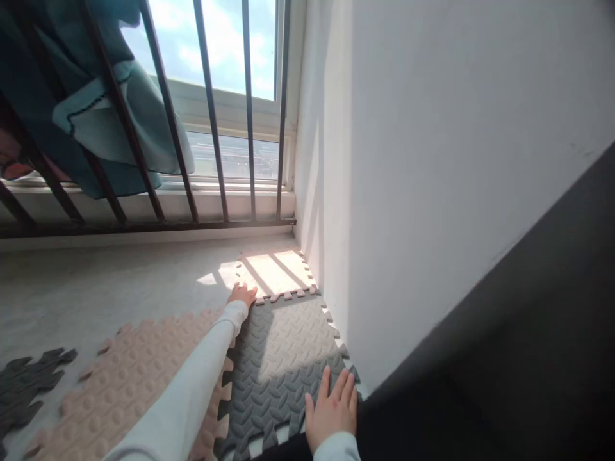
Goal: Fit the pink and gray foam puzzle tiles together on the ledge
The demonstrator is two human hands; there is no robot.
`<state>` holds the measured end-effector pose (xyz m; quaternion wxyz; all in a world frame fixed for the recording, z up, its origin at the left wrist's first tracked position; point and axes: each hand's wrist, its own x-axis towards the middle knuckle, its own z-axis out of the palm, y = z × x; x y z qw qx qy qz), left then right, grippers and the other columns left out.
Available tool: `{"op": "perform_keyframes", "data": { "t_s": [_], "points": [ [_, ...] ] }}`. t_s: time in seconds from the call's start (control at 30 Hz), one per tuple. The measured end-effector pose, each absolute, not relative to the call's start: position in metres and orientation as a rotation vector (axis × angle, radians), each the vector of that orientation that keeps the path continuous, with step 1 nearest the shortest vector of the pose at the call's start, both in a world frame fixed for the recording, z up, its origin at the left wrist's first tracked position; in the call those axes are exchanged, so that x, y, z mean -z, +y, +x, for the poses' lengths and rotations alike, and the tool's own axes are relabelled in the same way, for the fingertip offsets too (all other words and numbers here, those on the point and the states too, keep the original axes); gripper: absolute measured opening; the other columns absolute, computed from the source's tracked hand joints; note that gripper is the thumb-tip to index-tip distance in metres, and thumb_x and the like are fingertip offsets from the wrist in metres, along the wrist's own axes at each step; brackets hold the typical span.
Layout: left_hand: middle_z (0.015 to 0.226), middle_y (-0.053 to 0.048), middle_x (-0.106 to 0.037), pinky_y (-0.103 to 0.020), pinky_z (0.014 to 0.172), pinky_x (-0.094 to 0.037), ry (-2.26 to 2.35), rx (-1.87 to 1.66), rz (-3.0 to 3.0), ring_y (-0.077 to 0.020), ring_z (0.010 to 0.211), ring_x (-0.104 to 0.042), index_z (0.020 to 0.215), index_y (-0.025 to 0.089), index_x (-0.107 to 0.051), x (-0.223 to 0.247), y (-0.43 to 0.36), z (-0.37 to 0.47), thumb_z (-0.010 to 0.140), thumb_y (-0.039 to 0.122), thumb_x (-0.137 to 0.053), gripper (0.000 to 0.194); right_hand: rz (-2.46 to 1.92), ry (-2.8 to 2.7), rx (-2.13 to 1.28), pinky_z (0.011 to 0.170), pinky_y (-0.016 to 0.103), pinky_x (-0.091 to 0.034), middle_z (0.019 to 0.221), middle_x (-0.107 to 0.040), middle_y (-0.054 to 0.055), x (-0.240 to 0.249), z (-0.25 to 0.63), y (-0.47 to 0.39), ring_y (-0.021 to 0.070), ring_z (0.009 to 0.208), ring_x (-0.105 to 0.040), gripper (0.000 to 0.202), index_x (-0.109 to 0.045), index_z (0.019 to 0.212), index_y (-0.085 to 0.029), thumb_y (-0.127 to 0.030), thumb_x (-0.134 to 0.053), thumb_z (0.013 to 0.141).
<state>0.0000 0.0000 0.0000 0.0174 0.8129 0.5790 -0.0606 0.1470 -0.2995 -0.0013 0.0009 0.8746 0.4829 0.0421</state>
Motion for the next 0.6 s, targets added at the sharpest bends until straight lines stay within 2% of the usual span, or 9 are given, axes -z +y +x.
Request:
{"op": "perform_keyframes", "data": {
  "t_s": [0.2, 0.6],
  "points": [
    [0.129, -0.008, -0.045, -0.033, 0.083, -0.038, 1.811, 0.138, 2.507, -0.0245, 0.111, -0.046, 0.12, 0.031, -0.048, 0.005, 0.003, -0.004, 0.08, 0.031, -0.039, 0.041, 2.752, 1.498, -0.132, 0.096, 0.051, -0.019, 0.126, -0.038, 0.029, 0.0, 0.145, -0.298, 0.0393, 0.118, -0.033, 0.067, -0.044, 0.123, -0.008, -0.054, -0.044, 0.076],
    [0.129, -0.011, -0.044, -0.038, 0.086, -0.034, 1.886, -0.006, 2.5, -0.0254, 0.108, -0.046, 0.12, 0.028, -0.049, 0.019, -0.002, 0.005, 0.081, 0.033, -0.035, 0.042, 2.769, 1.47, -0.154, 0.095, 0.053, -0.018, 0.124, -0.04, 0.031, 0.005, 0.143, -0.292, 0.0406, 0.116, -0.036, 0.068, -0.045, 0.123, -0.005, -0.055, -0.043, 0.075]
  ]
}}
